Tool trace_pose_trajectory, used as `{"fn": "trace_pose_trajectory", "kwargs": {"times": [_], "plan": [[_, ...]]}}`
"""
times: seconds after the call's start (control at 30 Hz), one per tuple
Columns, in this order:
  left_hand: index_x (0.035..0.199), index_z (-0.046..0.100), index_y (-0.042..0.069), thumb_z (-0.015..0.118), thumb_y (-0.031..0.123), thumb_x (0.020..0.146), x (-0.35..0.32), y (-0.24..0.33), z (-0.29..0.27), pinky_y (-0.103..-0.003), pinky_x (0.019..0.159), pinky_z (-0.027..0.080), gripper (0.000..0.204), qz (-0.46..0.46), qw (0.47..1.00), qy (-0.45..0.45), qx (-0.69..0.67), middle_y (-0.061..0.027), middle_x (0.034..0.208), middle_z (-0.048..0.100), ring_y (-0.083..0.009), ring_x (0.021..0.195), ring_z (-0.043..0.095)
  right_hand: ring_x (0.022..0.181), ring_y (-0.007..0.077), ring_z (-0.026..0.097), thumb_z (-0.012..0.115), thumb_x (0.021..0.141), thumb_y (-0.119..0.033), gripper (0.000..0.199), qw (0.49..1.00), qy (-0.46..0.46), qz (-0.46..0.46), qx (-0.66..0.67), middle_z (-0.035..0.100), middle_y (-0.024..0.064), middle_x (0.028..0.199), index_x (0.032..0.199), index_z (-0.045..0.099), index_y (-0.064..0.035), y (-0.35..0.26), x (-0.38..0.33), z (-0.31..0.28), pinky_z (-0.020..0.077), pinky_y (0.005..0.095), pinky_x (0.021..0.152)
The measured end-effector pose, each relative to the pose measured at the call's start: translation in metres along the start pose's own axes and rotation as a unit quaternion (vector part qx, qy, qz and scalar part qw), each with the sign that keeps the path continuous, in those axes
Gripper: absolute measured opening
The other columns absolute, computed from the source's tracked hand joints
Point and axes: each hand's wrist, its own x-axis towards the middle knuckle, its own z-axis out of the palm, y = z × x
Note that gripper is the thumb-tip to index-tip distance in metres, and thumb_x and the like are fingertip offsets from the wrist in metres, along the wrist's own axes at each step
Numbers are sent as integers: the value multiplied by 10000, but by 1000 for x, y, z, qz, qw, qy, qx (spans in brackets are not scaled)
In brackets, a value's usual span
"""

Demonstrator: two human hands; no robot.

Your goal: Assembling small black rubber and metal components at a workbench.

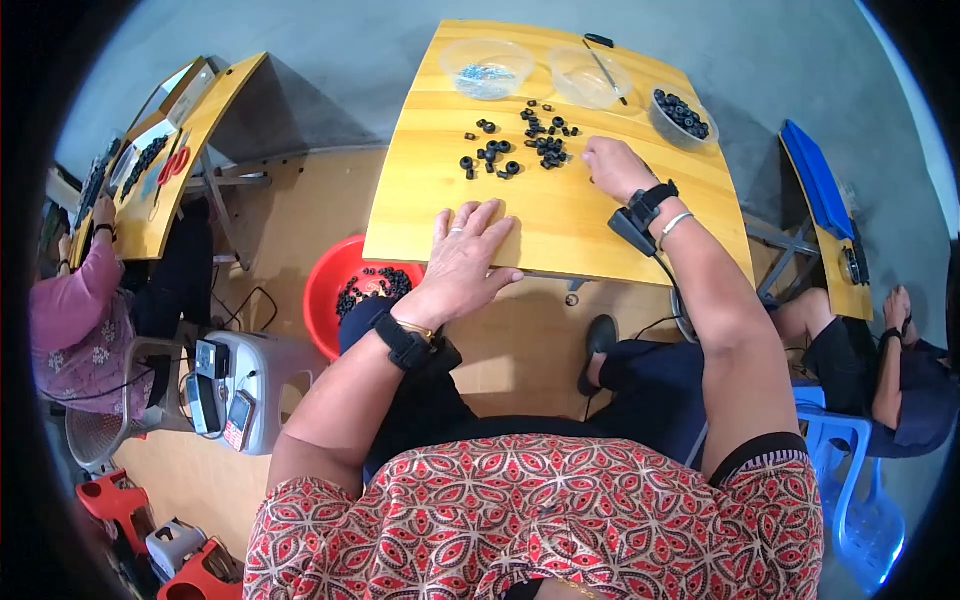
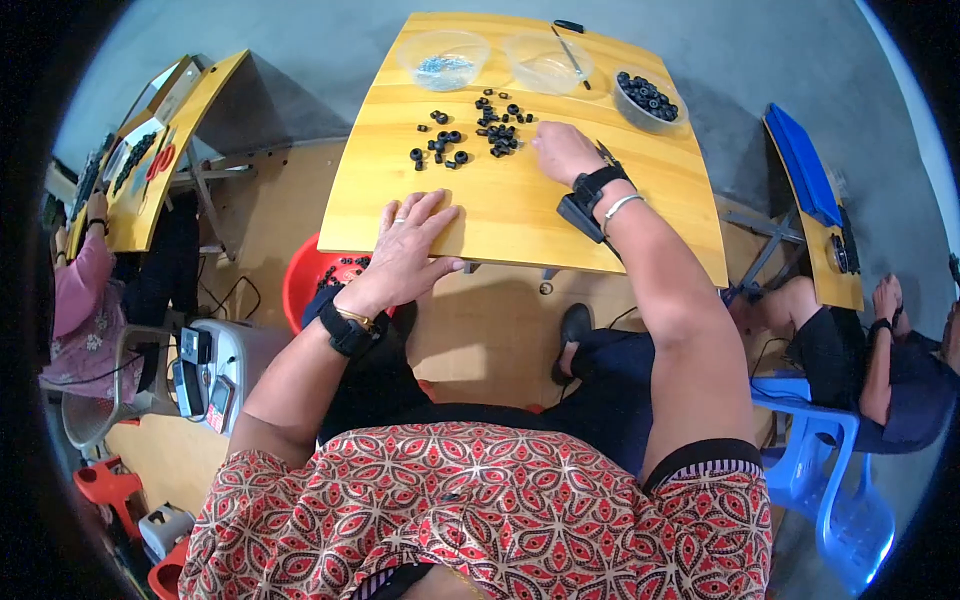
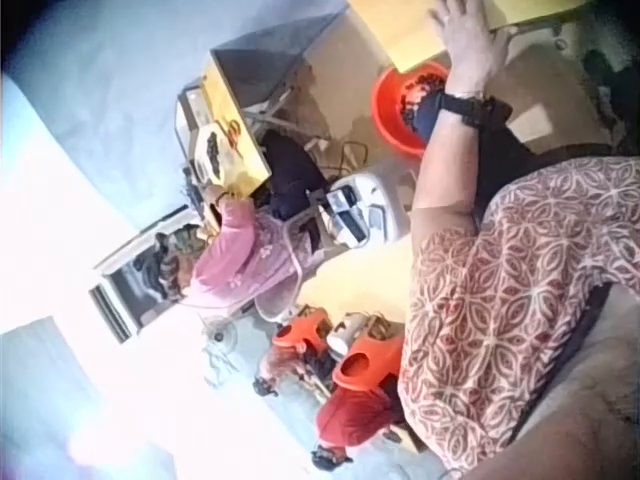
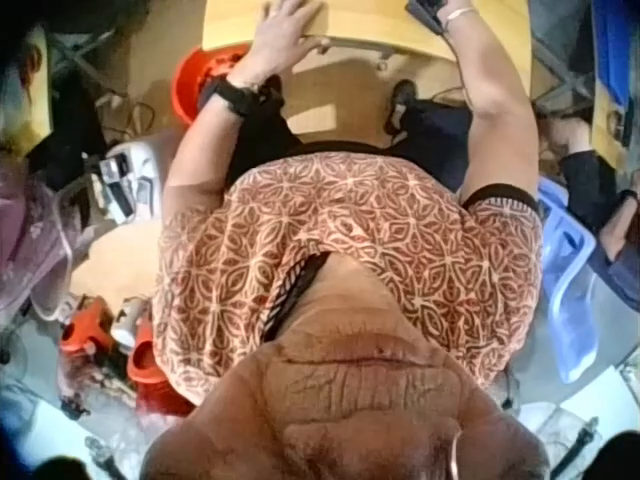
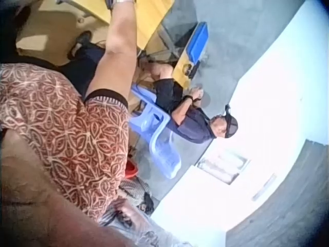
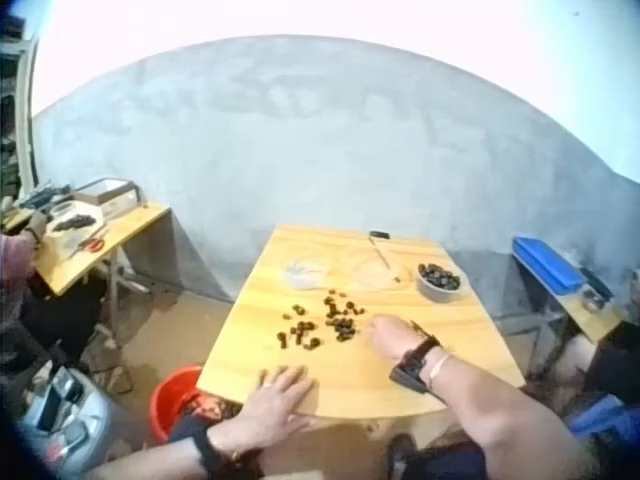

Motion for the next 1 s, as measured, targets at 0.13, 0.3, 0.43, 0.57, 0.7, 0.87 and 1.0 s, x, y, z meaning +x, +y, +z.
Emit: {"fn": "trace_pose_trajectory", "kwargs": {"times": [0.13, 0.3, 0.43, 0.57, 0.7, 0.87, 1.0], "plan": [[1128, 526, 52, 658, 265, 716, 3, -3, 0, -475, 1000, 217, 482, 5, 1000, 26, -9, -139, 1230, 430, -290, 1177, 351, 816, 361, 575, 476, 838, -189, 236, 992, 81, 14, 98, 585, 224, 885, 859, 541, 37, 26, 6, 7, 451, 411, 719], [993, 605, 11, 613, 174, 764, 23, -23, -5, -347, 819, 428, 281, -62, 988, 73, -122, -156, 1009, 572, -296, 939, 546, 515, 85, 491, 439, 896, -158, 122, 837, 7, 108, 536, 534, 28, 690, 855, 489, -54, 16, -17, 0, 435, 232, 461], [928, 622, -5, 583, 140, 775, 46, -27, -14, -349, 715, 474, 214, -100, 980, 84, -152, -182, 880, 613, -311, 805, 599, 496, 85, 471, 486, 874, -168, 131, 860, -10, 129, 494, 504, 8, 613, 819, 506, -50, 23, -30, 11, 385, 230, 430], [912, 627, -5, 577, 113, 753, 66, -41, -22, -382, 729, 475, 204, -136, 978, 110, -117, -216, 837, 616, -348, 791, 596, 494, 59, 455, 509, 868, -175, 147, 969, 3, 19, 246, 473, -5, 616, 838, 495, -31, 12, -27, 11, 382, 203, 429], [946, 624, 14, 582, 76, 724, 76, -61, -12, -362, 746, 466, 235, -120, 983, 129, -52, -214, 834, 588, -328, 794, 580, 498, 56, 463, 507, 870, -183, 155, 949, -12, 14, 316, 479, -4, 630, 827, 500, -34, -11, -25, 6, 388, 197, 433], [965, 620, 23, 581, 35, 704, 82, -64, -11, -356, 724, 466, 265, -85, 993, 77, -20, -191, 790, 581, -320, 742, 574, 495, 64, 453, 551, 832, -148, 150, 910, -23, 43, 412, 515, 20, 631, 782, 524, -9, -9, -31, 13, 409, 229, 446], [965, 617, 22, 563, -2, 706, 83, -67, -10, -361, 717, 465, 266, -74, 993, 85, -20, -192, 795, 582, -321, 739, 574, 503, 61, 459, 556, 828, -143, 144, 925, -13, 18, 378, 506, 11, 621, 781, 542, -8, -2, -24, 29, 423, 234, 450]]}}
